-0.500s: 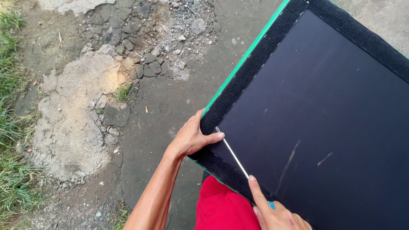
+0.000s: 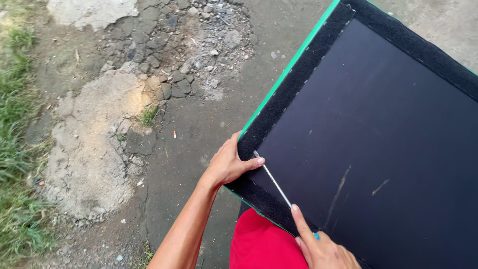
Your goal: The person uses a screwdriver to trim excess black fabric along the green frame of a rectangular board. The person holds the board steady with one hand while scraping the fabric edge with the tool. A white dog walks nearby during the task.
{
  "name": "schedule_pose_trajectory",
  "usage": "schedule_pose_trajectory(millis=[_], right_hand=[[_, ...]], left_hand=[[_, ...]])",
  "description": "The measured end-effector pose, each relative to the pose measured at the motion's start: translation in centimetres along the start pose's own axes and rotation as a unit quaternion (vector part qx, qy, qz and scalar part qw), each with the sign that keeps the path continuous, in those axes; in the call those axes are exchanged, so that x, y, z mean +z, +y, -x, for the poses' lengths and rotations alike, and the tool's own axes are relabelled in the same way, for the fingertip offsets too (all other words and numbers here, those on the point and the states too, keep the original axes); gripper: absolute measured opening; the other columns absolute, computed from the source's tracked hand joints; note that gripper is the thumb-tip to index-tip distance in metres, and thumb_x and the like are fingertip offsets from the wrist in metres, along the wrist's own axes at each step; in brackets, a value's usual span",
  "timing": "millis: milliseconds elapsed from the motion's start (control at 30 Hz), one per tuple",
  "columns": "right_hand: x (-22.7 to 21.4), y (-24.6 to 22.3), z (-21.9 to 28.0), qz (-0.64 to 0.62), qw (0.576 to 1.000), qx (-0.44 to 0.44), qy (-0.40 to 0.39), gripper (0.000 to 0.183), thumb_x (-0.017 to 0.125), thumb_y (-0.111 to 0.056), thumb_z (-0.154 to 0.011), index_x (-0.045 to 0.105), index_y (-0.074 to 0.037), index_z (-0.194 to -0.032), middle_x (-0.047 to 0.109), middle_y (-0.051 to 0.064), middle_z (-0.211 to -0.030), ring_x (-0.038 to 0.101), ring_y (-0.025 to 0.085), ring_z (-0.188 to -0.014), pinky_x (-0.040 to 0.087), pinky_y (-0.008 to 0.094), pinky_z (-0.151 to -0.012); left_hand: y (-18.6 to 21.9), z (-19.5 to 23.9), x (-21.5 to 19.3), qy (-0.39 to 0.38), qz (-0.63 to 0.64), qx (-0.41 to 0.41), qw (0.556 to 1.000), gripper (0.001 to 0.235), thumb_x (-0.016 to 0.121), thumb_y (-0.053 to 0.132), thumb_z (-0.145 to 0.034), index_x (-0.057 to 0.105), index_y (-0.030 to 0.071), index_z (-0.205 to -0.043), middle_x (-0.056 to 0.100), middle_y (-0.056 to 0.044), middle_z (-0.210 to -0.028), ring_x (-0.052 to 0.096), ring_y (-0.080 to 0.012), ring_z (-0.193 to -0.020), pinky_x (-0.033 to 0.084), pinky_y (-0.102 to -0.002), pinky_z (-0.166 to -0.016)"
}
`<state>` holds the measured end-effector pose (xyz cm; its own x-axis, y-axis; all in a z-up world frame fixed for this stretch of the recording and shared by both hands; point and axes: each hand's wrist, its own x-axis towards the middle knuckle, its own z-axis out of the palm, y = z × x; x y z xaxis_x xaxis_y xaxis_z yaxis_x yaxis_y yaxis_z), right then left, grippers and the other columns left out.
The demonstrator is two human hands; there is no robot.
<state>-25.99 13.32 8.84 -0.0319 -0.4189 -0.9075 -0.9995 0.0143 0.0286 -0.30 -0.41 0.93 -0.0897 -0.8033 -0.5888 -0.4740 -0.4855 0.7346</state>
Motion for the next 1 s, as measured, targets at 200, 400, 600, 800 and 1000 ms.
schedule_pose_trajectory(millis=[200,400,600,800,1000], right_hand=[[1.9,0.3,-1.0,-0.310,0.945,-0.102,0.026,0.079,0.055,-0.032,-0.097,0.018,-0.036,-0.166,0.080,0.019,-0.073,0.080,0.024,-0.075,0.064,0.038,-0.089],[2.4,2.6,-2.8,-0.297,0.940,-0.152,0.071,0.075,0.057,-0.028,-0.096,0.026,-0.034,-0.163,0.082,0.018,-0.093,0.079,0.031,-0.099,0.057,0.039,-0.096],[4.5,4.1,-3.3,-0.205,0.954,-0.150,0.157,0.077,0.064,-0.033,-0.088,0.034,-0.038,-0.159,0.082,0.006,-0.095,0.083,0.020,-0.089,0.066,0.033,-0.087],[5.6,4.5,-3.4,-0.206,0.923,-0.212,0.246,0.072,0.063,-0.033,-0.089,0.038,-0.032,-0.156,0.081,0.011,-0.097,0.080,0.026,-0.080,0.064,0.040,-0.075],[1.1,3.3,-1.4,-0.104,0.981,-0.111,0.122,0.074,0.056,-0.043,-0.093,0.025,-0.044,-0.160,0.076,0.004,-0.076,0.079,0.018,-0.067,0.065,0.038,-0.074]], left_hand=[[-0.2,-0.3,0.2,0.009,-0.008,-0.002,1.000,0.102,0.088,0.047,-0.063,0.045,0.013,-0.149,0.065,-0.015,-0.132,0.062,-0.0294,-0.126,0.046,-0.041,-0.106],[-0.4,-0.1,0.4,0.002,0.016,0.010,1.000,0.106,0.088,0.045,-0.060,0.043,0.011,-0.150,0.067,-0.017,-0.132,0.063,-0.0294,-0.127,0.045,-0.041,-0.108],[-0.2,0.3,0.6,-0.008,0.033,0.000,0.999,0.113,0.092,0.045,-0.060,0.039,0.008,-0.152,0.063,-0.020,-0.135,0.059,-0.0311,-0.129,0.044,-0.041,-0.109],[-0.8,0.4,0.8,0.001,0.030,-0.003,1.000,0.114,0.093,0.043,-0.056,0.040,0.009,-0.151,0.065,-0.018,-0.134,0.062,-0.0299,-0.127,0.046,-0.040,-0.108],[-1.0,0.2,0.9,-0.011,0.059,-0.002,0.998,0.112,0.092,0.044,-0.058,0.040,0.009,-0.151,0.067,-0.017,-0.132,0.064,-0.0286,-0.126,0.046,-0.040,-0.108]])
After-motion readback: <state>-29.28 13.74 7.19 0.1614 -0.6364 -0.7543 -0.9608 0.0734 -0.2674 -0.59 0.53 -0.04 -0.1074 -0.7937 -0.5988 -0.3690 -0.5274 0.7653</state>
